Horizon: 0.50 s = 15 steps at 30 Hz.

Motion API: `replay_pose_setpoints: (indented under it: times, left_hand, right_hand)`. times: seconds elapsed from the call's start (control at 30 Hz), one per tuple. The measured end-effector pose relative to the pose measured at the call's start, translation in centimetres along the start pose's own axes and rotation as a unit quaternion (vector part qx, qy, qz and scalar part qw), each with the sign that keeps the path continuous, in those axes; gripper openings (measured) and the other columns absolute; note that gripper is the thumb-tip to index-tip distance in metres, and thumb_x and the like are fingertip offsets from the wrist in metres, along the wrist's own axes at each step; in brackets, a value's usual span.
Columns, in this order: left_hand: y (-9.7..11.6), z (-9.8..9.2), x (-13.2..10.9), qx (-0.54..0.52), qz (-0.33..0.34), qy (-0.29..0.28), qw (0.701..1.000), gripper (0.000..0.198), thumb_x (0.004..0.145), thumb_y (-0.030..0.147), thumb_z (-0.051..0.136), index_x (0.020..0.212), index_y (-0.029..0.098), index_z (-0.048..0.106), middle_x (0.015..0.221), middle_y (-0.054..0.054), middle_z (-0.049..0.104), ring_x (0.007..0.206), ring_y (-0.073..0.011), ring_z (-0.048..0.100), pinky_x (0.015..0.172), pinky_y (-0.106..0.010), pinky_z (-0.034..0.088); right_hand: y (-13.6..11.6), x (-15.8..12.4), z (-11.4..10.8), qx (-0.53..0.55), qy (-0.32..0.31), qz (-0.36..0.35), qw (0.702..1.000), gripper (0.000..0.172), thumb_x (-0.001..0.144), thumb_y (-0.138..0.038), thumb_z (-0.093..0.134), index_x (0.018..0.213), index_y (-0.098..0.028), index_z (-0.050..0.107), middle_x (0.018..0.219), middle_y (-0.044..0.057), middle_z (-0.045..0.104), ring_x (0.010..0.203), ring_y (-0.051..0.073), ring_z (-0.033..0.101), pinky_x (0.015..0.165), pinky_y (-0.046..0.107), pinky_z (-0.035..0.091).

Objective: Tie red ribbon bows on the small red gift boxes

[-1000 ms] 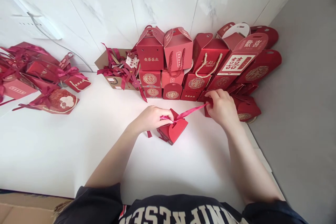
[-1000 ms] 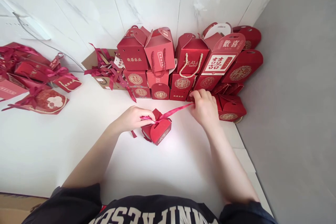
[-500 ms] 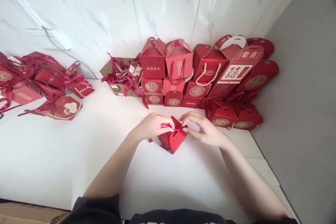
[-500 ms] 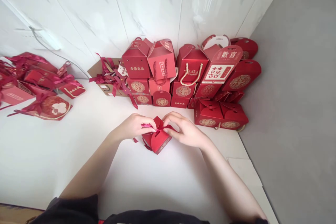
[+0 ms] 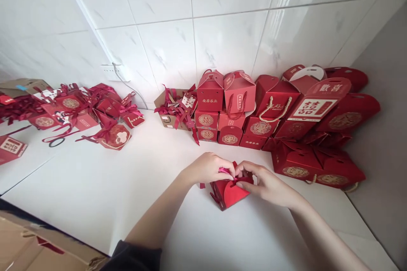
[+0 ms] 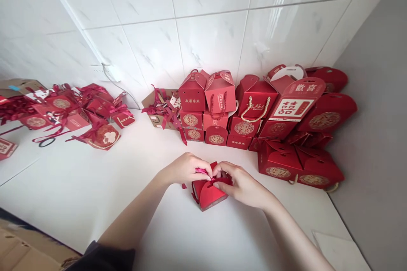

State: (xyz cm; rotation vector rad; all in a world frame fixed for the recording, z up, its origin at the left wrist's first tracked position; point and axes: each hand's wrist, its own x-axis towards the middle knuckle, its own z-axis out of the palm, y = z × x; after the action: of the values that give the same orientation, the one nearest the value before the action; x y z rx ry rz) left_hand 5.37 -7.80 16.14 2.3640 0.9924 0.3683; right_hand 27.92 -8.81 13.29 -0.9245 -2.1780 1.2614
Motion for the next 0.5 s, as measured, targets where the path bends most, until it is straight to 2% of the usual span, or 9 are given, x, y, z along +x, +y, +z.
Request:
replay_pose_setpoints:
  times: [0.17, 0.33, 0.5]
  left_hand:
    - [0.17, -0.13, 0.06, 0.006, -0.006, -0.006, 1.000, 0.011, 0.084, 0.027, 0.062, 0.085, 0.025, 0.072, 0.077, 0.005, 0.072, 0.070, -0.0106, 0.062, 0.068, -0.019, 0.039]
    - [0.00, -0.01, 0.14, 0.014, -0.003, -0.002, 1.000, 0.011, 0.085, 0.029, 0.062, 0.086, 0.024, 0.072, 0.077, 0.005, 0.072, 0.068, -0.0101, 0.060, 0.068, -0.019, 0.038]
    - [-0.16, 0.05, -0.09, 0.022, -0.002, 0.003, 1.000, 0.010, 0.084, 0.028, 0.062, 0.086, 0.025, 0.072, 0.072, 0.005, 0.070, 0.065, -0.0095, 0.059, 0.065, -0.019, 0.036]
  right_hand:
    - [-0.03, -0.23, -0.35, 0.019, -0.029, 0.022, 0.999, 0.015, 0.095, -0.031, 0.048, 0.102, -0.024, 0.059, 0.095, 0.001, 0.065, 0.080, 0.016, 0.055, 0.071, 0.028, 0.042]
    - [0.04, -0.40, -0.01, -0.014, -0.001, 0.023, 1.000, 0.009, 0.093, -0.029, 0.051, 0.094, -0.023, 0.059, 0.087, 0.000, 0.062, 0.072, 0.014, 0.051, 0.065, 0.026, 0.040]
    - [-0.23, -0.62, 0.55, 0.000, 0.016, 0.061, 0.998, 0.019, 0.097, -0.037, 0.044, 0.088, -0.023, 0.052, 0.077, -0.003, 0.053, 0.065, 0.012, 0.046, 0.061, 0.025, 0.037]
